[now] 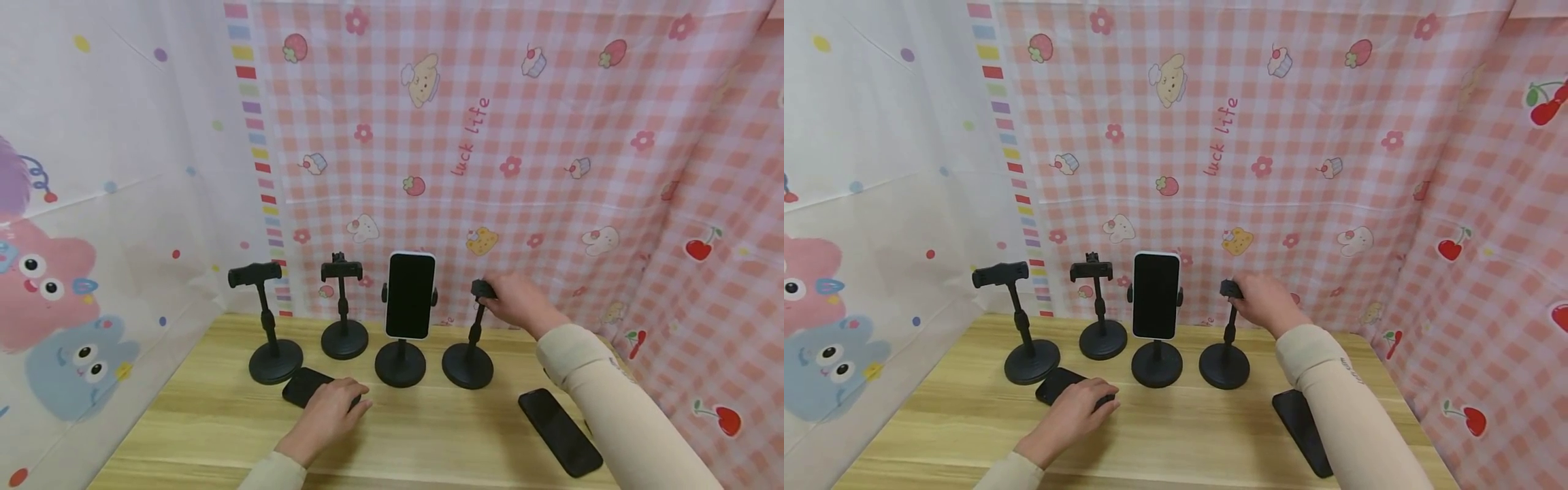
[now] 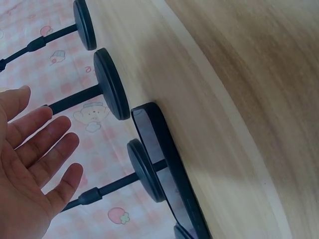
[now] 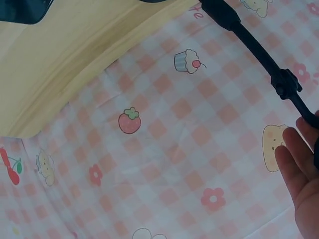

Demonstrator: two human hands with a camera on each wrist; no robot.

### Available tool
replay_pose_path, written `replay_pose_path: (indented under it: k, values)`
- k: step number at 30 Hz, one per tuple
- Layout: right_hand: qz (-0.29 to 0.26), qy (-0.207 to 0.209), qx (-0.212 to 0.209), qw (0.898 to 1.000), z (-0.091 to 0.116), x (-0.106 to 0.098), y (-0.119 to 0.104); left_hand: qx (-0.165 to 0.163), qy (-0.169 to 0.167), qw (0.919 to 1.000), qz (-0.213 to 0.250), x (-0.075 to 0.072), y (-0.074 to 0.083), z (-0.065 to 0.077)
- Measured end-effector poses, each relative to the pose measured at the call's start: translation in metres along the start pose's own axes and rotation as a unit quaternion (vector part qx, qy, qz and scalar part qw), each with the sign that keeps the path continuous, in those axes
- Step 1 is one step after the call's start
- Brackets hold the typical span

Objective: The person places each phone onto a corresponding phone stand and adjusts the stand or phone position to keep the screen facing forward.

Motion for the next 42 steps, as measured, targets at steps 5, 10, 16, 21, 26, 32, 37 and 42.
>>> replay_pose_path:
  k: [5,10,16,21,26,32,37,42]
  values:
    - [0.006,0.000,0.013,1.000,0.003,-0.001,0.001,0.006,0.004,1.0000,0.001,0.001,0.004,0.001]
    - [0.007,-0.007,0.033,0.999,0.006,-0.005,0.002,0.004,0.005,1.0000,0.005,0.002,0.004,0.002]
    - [-0.008,-0.012,0.067,0.998,0.009,-0.011,0.006,0.005,0.007,0.9999,0.009,0.001,0.006,0.001]
    - [-0.001,-0.011,0.083,0.996,0.016,-0.014,0.015,0.003,0.003,0.9999,0.011,-0.001,0.009,0.000]
    - [0.000,-0.018,0.099,0.995,0.022,-0.015,0.023,0.006,0.004,0.9999,0.012,-0.002,0.010,0.001]
    - [-0.004,-0.019,0.101,0.995,0.028,-0.016,0.031,0.006,0.009,0.9999,0.007,-0.003,0.009,0.004]
    - [0.000,-0.022,0.109,0.994,0.039,-0.020,0.044,0.006,0.004,0.9999,0.014,0.000,0.011,0.004]
    - [0.007,-0.050,0.131,0.990,0.053,-0.022,0.057,0.015,0.009,0.9997,0.015,0.003,0.014,0.003]
Point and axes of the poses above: each hand's wrist, its own z-axis away from the middle knuckle, its own x-axis out of the palm, y = z × x, the point moved 4 cm from there along -z, towards the middle knuckle, and after that the axes turned 11 degrees about y, right-handed, at the moved point
